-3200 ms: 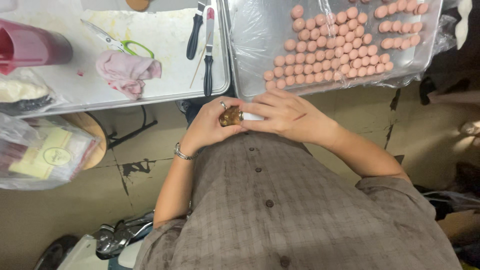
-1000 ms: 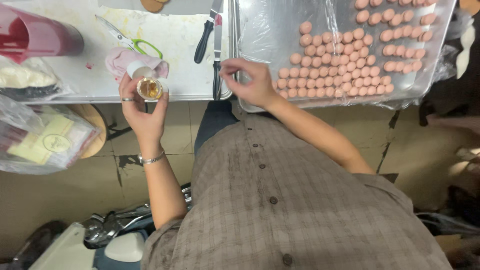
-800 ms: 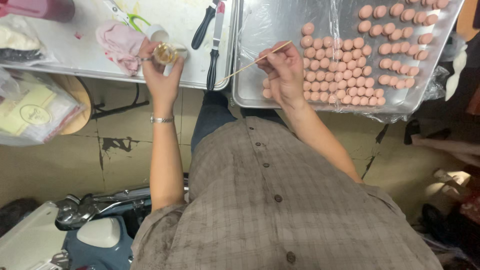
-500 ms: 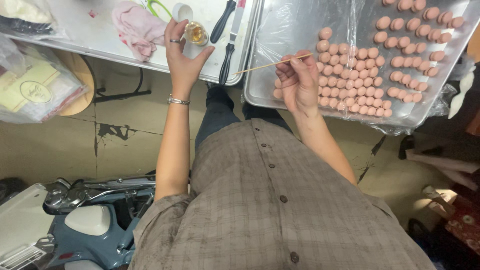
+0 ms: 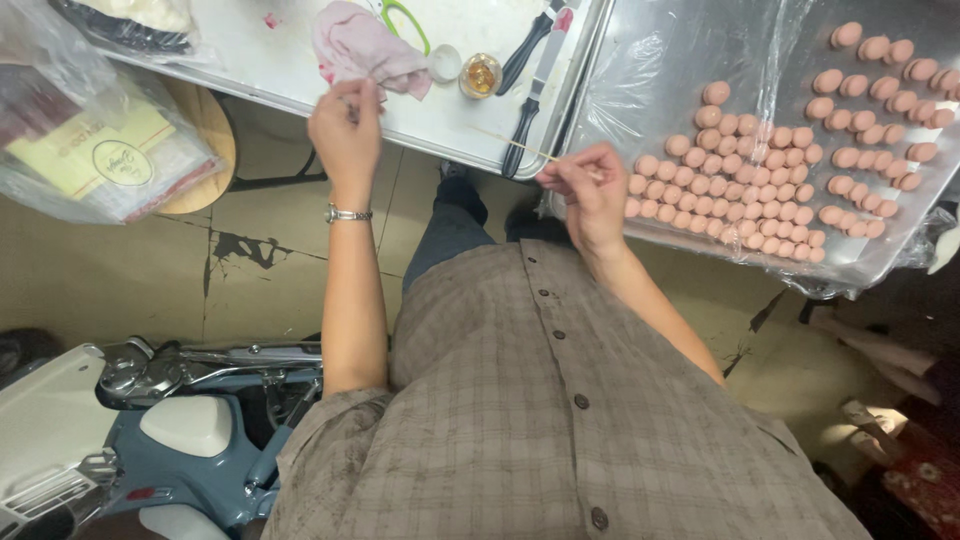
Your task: The person carries a measuring cup of red liquid across the kitchen, then holds a small jar of glaze and uses a thin brush to apply glaze onto rows of pink dough balls arranged on a plastic-wrapped tray, dipping the brush back into the jar between pieces. The person then carries the tray and slides it into an oven.
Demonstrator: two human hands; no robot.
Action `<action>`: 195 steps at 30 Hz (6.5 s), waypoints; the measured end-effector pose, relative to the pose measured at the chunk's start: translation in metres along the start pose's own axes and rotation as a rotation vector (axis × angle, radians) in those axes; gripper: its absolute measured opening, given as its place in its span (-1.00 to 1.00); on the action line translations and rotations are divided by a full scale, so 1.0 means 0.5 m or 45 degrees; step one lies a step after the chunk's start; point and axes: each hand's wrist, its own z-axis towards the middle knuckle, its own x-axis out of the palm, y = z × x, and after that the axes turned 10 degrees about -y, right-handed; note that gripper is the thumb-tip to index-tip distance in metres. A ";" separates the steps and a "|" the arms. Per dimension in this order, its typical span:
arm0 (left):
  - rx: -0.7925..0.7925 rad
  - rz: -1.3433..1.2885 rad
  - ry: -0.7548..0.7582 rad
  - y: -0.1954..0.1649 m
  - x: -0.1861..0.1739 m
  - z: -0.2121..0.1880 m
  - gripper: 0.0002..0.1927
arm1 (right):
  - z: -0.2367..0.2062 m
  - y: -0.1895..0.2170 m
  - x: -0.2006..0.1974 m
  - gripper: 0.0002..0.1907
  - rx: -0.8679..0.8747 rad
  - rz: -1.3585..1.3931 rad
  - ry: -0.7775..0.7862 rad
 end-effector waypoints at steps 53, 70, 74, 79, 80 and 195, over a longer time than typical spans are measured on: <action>0.719 -0.083 0.316 -0.030 0.039 0.038 -0.41 | -0.079 0.154 0.022 -0.77 -0.396 -0.410 0.106; 0.741 -0.659 0.696 -0.315 0.078 -0.115 -0.44 | -0.126 0.346 -0.047 -0.96 -0.947 -1.057 -0.200; 0.882 -0.758 0.800 -0.452 0.092 -0.219 -0.41 | -0.154 0.420 -0.143 -0.89 -1.058 -1.138 -0.022; 0.949 -0.892 0.957 -0.587 0.165 -0.351 -0.32 | -0.189 0.522 -0.292 -0.86 -0.666 -0.876 0.174; 0.956 -0.920 0.998 -0.609 0.182 -0.377 -0.29 | -0.194 0.543 -0.325 -0.87 -0.597 -0.852 0.217; 0.889 -0.369 0.762 -0.786 0.498 -0.642 -0.50 | 0.173 0.553 -1.045 -0.89 -0.895 -1.866 -0.266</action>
